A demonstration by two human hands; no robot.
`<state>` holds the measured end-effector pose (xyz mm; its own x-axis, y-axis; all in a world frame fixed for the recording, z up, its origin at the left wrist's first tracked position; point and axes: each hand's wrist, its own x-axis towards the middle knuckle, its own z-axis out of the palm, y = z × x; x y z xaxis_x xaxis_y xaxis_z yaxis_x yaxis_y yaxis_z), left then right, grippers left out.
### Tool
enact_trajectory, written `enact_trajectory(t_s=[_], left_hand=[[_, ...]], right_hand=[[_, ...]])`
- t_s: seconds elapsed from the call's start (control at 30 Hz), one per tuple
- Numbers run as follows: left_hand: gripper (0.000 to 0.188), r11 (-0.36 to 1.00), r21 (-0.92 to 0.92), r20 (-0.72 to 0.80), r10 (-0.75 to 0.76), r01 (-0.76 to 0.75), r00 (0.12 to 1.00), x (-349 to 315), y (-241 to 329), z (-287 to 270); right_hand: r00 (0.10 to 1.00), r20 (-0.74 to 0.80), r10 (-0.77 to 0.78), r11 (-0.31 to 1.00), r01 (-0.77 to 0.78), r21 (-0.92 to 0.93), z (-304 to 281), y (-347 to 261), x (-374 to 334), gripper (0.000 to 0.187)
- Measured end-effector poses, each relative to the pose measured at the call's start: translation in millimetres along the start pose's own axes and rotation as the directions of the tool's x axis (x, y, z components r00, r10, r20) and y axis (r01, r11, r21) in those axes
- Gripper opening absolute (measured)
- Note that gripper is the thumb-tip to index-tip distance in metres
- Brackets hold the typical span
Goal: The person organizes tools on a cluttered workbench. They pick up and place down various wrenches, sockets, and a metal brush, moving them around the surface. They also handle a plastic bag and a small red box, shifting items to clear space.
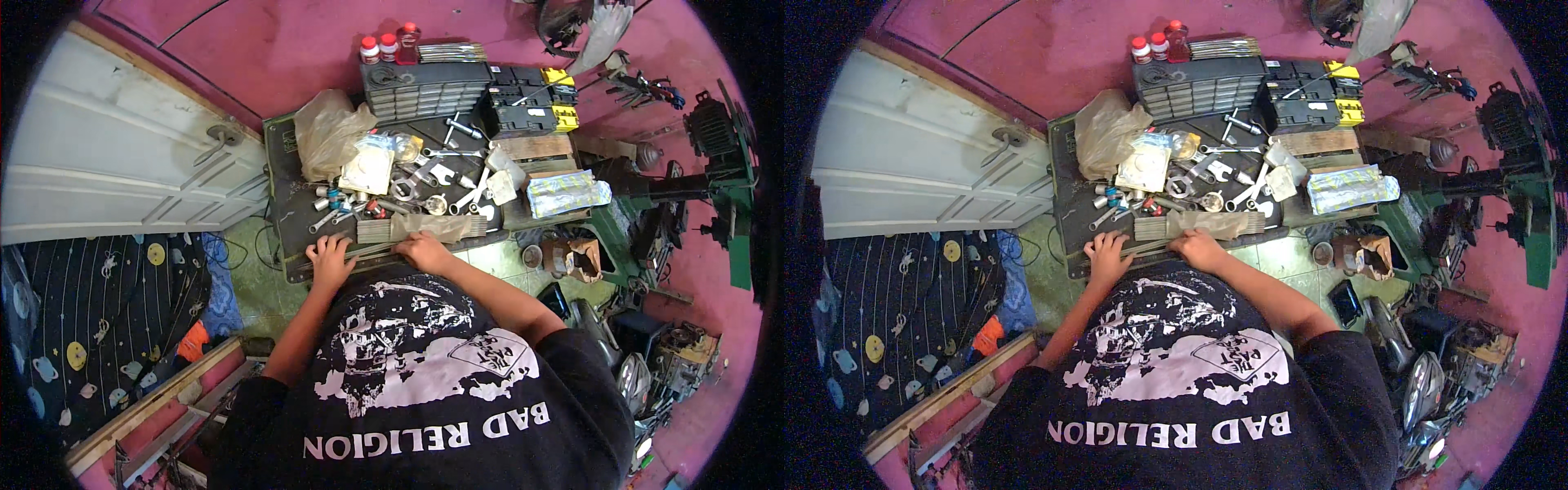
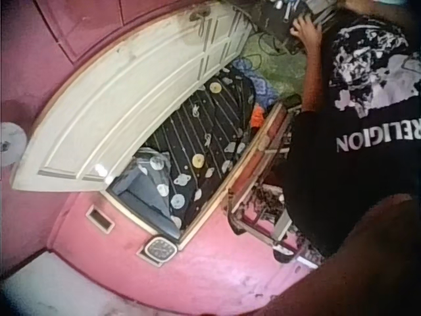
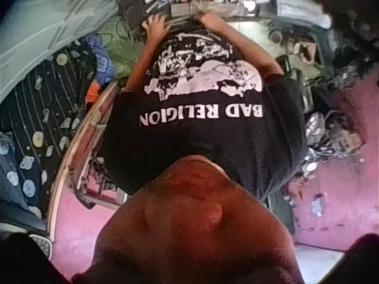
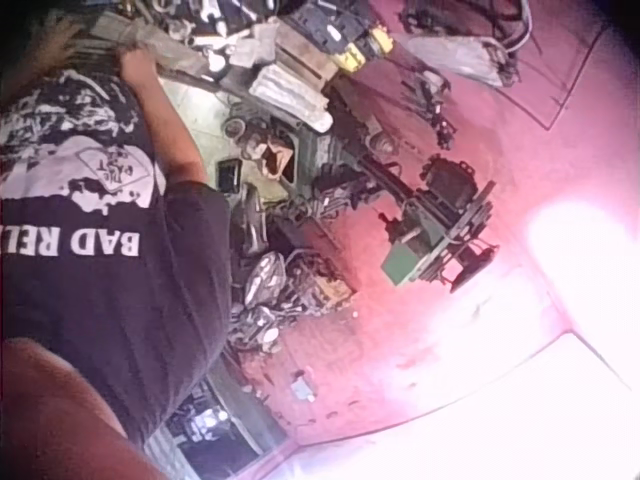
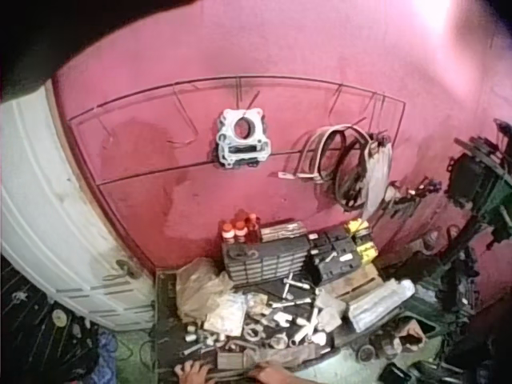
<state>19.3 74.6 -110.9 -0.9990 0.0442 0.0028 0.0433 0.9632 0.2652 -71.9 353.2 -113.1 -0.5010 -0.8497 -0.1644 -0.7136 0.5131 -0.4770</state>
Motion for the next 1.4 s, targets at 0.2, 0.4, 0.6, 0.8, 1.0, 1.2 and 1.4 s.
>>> enact_trajectory(t_s=[0.2, 0.4, 0.6, 0.8, 1.0, 1.2, 1.4], left_hand=[[0.022, 0.995, -0.071, 0.036, -0.066, 0.068, 0.997, -26, -36, -1], [0.017, 0.992, -0.125, 0.069, 0.024, -0.015, 0.997, -19, -61, 11], [0.014, 0.993, -0.113, 0.275, 0.057, -0.027, 0.96, -1, -72, 33], [0.012, 0.951, -0.036, 0.165, 0.308, -0.307, 0.937, 0, -73, 26], [0.012, 0.842, 0.1, 0.118, 0.518, -0.529, 0.847, 10, -75, 34], [0.014, 0.883, -0.014, 0.221, 0.461, -0.47, 0.859, 12, -85, 35], [0.014, 0.812, 0.062, 0.119, 0.572, -0.581, 0.812, 15, -93, 42]], right_hand=[[0.999, -0.054, 0.003, 0.987, -0.012, -0.16, 20, -28, 38, 0.031], [0.997, 0.073, 0.036, 0.961, -0.014, -0.277, 27, -41, 64, 0.029], [0.984, 0.135, 0.113, 0.919, -0.052, -0.392, 34, -60, 85, 0.026], [0.989, 0.064, 0.137, 0.879, -0.091, -0.468, 43, -68, 84, 0.027], [0.955, 0.176, 0.239, 0.847, -0.117, -0.518, 46, -70, 102, 0.03], [0.973, 0.175, 0.148, 0.842, -0.031, -0.539, 44, -70, 99, 0.029], [0.979, 0.165, -0.123, 0.787, 0.197, -0.585, 41, -58, 97, 0.026]])
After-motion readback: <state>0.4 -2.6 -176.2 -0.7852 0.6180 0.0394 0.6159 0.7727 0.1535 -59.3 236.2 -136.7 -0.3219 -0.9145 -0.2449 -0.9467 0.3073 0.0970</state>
